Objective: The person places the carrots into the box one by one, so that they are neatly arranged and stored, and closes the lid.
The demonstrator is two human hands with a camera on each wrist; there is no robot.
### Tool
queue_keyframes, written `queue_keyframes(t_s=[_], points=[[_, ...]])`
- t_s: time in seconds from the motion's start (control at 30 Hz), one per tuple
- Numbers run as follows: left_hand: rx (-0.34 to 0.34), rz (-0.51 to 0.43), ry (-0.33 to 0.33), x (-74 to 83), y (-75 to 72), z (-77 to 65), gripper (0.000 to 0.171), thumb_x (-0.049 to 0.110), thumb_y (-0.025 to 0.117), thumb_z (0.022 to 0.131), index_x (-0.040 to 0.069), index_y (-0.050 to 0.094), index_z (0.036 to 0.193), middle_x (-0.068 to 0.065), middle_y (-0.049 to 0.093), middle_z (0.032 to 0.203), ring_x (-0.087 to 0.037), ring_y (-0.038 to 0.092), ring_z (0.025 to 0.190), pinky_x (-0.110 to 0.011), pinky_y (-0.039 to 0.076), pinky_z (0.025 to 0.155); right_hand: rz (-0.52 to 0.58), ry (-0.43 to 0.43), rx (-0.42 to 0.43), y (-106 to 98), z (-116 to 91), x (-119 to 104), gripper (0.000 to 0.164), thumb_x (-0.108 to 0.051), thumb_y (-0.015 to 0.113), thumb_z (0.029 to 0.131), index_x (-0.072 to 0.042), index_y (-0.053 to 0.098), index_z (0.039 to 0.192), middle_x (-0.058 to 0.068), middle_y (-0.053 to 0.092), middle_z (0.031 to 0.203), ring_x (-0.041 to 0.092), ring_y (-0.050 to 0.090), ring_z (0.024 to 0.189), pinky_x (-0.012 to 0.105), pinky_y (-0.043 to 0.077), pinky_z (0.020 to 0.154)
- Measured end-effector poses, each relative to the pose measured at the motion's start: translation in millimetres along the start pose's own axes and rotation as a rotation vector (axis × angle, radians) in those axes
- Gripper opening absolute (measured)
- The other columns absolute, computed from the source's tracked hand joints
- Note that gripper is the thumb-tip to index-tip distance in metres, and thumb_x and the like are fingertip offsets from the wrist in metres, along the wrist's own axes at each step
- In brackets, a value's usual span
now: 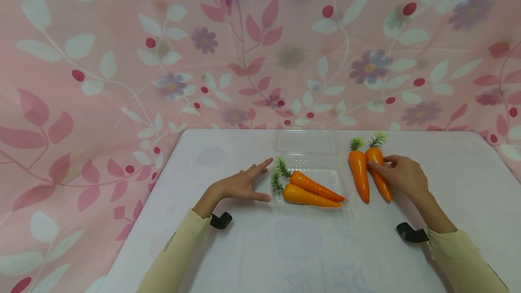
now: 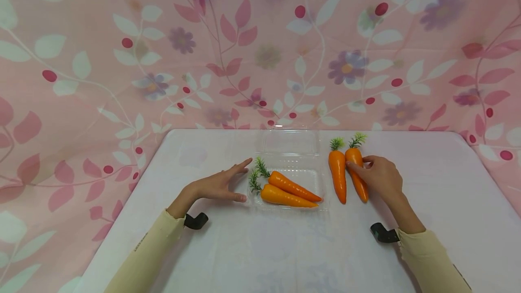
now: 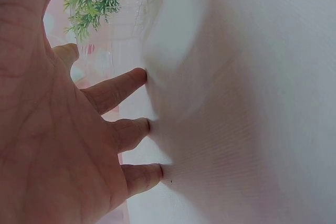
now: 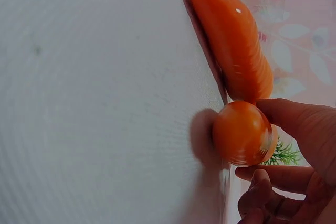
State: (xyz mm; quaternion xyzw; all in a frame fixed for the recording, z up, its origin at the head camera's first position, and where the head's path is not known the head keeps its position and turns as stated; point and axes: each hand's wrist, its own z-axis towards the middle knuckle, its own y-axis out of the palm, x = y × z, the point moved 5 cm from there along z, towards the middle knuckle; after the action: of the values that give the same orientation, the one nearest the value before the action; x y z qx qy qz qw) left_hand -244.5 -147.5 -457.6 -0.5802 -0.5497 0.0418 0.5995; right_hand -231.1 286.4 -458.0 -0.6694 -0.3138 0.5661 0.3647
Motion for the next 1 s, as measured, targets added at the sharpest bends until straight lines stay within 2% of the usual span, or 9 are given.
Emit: queue_keyframes(t_s=[0.5, 0.8, 1.0], points=[[-0.002, -0.003, -0.001, 0.3, 1.1, -1.2, 0.109, 0.063, 0.072, 0.080, 0.037, 0.001, 0.159, -0.002, 0.032, 0.158, -0.035, 0.004, 0.149, -0.067, 0.003, 0.111, 0.005, 0.005, -0.001, -1.0, -1.9, 2.5, 0.083, -0.065, 0.060, 0.088, 0.012, 0.061, 0.116, 0.023, 0.065, 0.091, 0.030, 0.058, 0.074, 0.034, 0.044, 0.057], [-0.002, -0.006, 0.000, 0.1, 0.6, -1.5, 0.109, 0.063, 0.072, 0.080, 0.037, 0.001, 0.159, -0.002, 0.032, 0.158, -0.036, 0.003, 0.149, -0.068, 0.002, 0.111, 0.015, 0.009, 0.029, 0.0, -3.1, 3.9, 0.082, -0.066, 0.063, 0.085, 0.011, 0.062, 0.116, 0.016, 0.064, 0.084, 0.024, 0.055, 0.067, 0.030, 0.041, 0.053], [0.000, -0.008, 0.005, 1.0, 0.2, -1.5, 0.109, 0.063, 0.072, 0.080, 0.037, 0.001, 0.159, -0.002, 0.032, 0.158, -0.036, 0.003, 0.149, -0.068, 0.002, 0.111, 0.026, 0.004, 0.044, -2.7, -4.3, 5.0, 0.080, -0.063, 0.067, 0.084, 0.010, 0.062, 0.117, 0.018, 0.065, 0.087, 0.022, 0.056, 0.065, 0.029, 0.041, 0.053]])
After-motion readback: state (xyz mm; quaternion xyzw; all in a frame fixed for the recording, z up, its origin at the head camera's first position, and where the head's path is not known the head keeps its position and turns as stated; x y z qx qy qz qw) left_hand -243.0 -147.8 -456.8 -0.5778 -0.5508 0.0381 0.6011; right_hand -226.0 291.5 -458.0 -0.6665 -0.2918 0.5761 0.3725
